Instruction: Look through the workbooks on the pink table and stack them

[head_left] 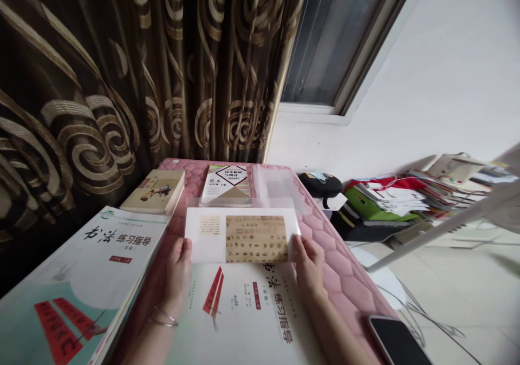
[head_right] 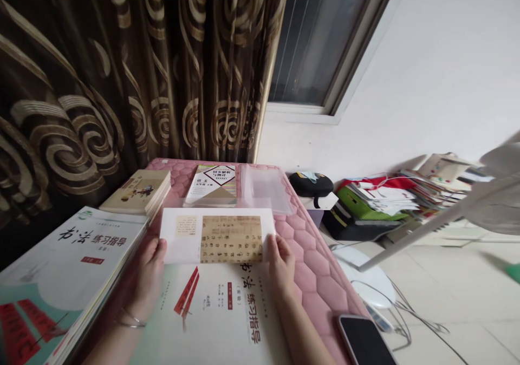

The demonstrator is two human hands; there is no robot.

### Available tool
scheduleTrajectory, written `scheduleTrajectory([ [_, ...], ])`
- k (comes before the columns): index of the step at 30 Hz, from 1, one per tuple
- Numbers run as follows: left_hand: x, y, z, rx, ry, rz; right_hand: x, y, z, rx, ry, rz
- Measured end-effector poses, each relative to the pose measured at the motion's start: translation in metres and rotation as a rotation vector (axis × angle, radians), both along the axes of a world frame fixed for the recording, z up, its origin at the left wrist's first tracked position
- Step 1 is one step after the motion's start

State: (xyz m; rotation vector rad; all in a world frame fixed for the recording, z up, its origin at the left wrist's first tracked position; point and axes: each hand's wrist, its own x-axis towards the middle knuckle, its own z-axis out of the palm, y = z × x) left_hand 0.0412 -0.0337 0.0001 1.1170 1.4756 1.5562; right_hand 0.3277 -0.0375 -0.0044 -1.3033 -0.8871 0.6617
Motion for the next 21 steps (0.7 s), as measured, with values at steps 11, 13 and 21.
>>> scheduleTrajectory([
  [11,-0.0021,0.0014,-0.0036,0.027,0.038,0.004,0.0015,0.0009,-0.0012,0.008,0.005,0.008],
  [13,-0.0017,0.0014,-0.0043,0.029,0.042,0.013,0.0018,0.0011,-0.0011,0.011,0.001,0.007],
  [21,-0.0021,0.0,-0.0005,0.014,0.04,0.017,0.0009,0.0022,-0.0015,0.04,-0.029,-0.002],
])
